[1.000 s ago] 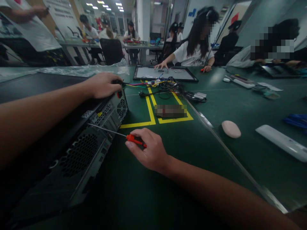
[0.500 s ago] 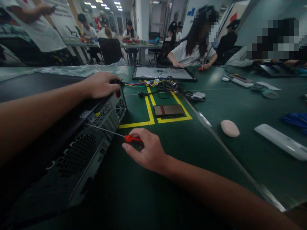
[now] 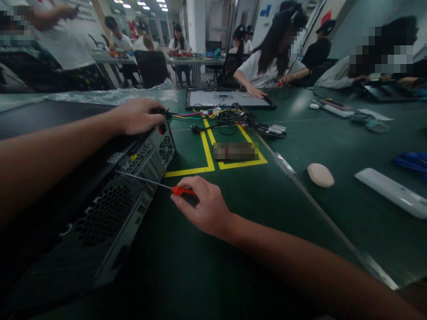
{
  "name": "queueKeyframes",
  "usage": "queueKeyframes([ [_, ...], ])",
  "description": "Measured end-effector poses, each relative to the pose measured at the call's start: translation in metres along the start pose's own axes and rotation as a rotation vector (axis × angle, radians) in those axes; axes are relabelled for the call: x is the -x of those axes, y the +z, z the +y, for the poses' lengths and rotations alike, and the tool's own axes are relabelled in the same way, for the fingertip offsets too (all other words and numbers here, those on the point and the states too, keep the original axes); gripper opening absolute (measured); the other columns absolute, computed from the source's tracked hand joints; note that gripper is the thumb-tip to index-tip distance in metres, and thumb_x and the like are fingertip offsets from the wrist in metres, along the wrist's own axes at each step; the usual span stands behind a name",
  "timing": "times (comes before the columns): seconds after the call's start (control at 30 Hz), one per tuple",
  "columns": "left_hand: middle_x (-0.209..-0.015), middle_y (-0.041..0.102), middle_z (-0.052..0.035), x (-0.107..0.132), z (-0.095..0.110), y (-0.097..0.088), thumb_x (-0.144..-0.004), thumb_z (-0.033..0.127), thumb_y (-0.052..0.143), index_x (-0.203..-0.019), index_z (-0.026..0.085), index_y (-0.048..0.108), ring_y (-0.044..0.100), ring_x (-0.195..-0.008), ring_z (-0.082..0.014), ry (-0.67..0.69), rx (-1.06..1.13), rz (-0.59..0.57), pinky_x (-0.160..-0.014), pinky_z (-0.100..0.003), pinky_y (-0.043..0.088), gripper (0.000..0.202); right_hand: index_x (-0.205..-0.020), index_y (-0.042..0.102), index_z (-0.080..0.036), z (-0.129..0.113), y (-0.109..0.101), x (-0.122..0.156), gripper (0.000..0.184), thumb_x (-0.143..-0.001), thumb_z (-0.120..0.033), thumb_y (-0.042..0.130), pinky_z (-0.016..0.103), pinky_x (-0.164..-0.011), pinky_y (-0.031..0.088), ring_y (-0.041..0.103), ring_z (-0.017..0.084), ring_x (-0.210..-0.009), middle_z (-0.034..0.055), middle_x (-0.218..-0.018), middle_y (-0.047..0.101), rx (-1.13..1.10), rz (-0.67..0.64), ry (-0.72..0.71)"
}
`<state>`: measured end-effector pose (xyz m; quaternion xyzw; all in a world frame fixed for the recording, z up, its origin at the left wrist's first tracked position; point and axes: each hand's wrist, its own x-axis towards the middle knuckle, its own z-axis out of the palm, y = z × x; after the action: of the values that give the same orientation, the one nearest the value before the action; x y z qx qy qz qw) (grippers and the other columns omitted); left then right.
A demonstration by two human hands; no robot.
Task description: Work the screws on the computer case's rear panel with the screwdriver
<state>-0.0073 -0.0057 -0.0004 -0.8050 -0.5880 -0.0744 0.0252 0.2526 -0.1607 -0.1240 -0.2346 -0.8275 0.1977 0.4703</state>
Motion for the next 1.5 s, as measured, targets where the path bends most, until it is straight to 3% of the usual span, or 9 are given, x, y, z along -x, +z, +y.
queueKeyframes([
  [0.1,-0.137,0.070,-0.0154,-0.0007,-0.0007,-0.0001,-0.090,0.054,0.042,-0.141,0.017,0.068,0.063,-0.123,-0.0356,-0.009,-0.012,-0.009,-0.110,-0.048,0.046,0.068,-0.114,0.063,-0.020,-0.0003,-0.0004,-0.0001,0.019,-0.106,-0.037,0.060,0.032,-0.082,0.059,0.071,0.017,-0.091,0.0060,-0.104,0.074,-0.009,-0.014,0.024],
  [0.67,-0.142,0.068,-0.0179,0.0004,0.0027,-0.0004,-0.089,0.050,0.041,-0.143,0.010,0.066,0.061,-0.130,-0.0375,-0.004,-0.008,-0.007,-0.114,-0.050,0.044,0.071,-0.114,0.064,-0.020,-0.0001,-0.0001,0.0006,0.021,-0.106,-0.039,0.061,0.031,-0.081,0.059,0.072,0.017,-0.090,0.0066,-0.104,0.075,-0.006,-0.002,0.024],
  [0.9,-0.141,0.069,-0.0146,0.0002,0.0003,0.0004,-0.091,0.053,0.040,-0.141,0.017,0.068,0.061,-0.131,-0.0345,0.001,-0.014,0.001,-0.114,-0.045,0.044,0.068,-0.113,0.064,-0.021,-0.0003,0.0007,0.0009,0.020,-0.105,-0.039,0.062,0.032,-0.080,0.059,0.072,0.017,-0.088,0.0054,-0.101,0.075,0.000,0.006,0.044],
  [1.13,-0.140,0.068,-0.0194,0.0008,0.0038,-0.0015,-0.089,0.051,0.039,-0.141,0.010,0.068,0.061,-0.130,-0.0381,0.001,-0.020,-0.011,-0.112,-0.049,0.045,0.073,-0.112,0.064,-0.021,-0.0008,0.0010,0.0007,0.020,-0.105,-0.039,0.063,0.032,-0.081,0.060,0.072,0.017,-0.087,0.0056,-0.101,0.075,0.004,0.014,0.048],
  [1.5,-0.142,0.068,-0.0173,0.0018,0.0047,-0.0012,-0.090,0.053,0.039,-0.143,0.013,0.067,0.060,-0.131,-0.0377,-0.020,-0.013,-0.006,-0.114,-0.048,0.044,0.073,-0.112,0.064,-0.019,-0.0020,-0.0017,-0.0001,0.020,-0.105,-0.038,0.063,0.031,-0.079,0.059,0.072,0.017,-0.087,0.0059,-0.101,0.075,-0.015,0.016,0.029],
])
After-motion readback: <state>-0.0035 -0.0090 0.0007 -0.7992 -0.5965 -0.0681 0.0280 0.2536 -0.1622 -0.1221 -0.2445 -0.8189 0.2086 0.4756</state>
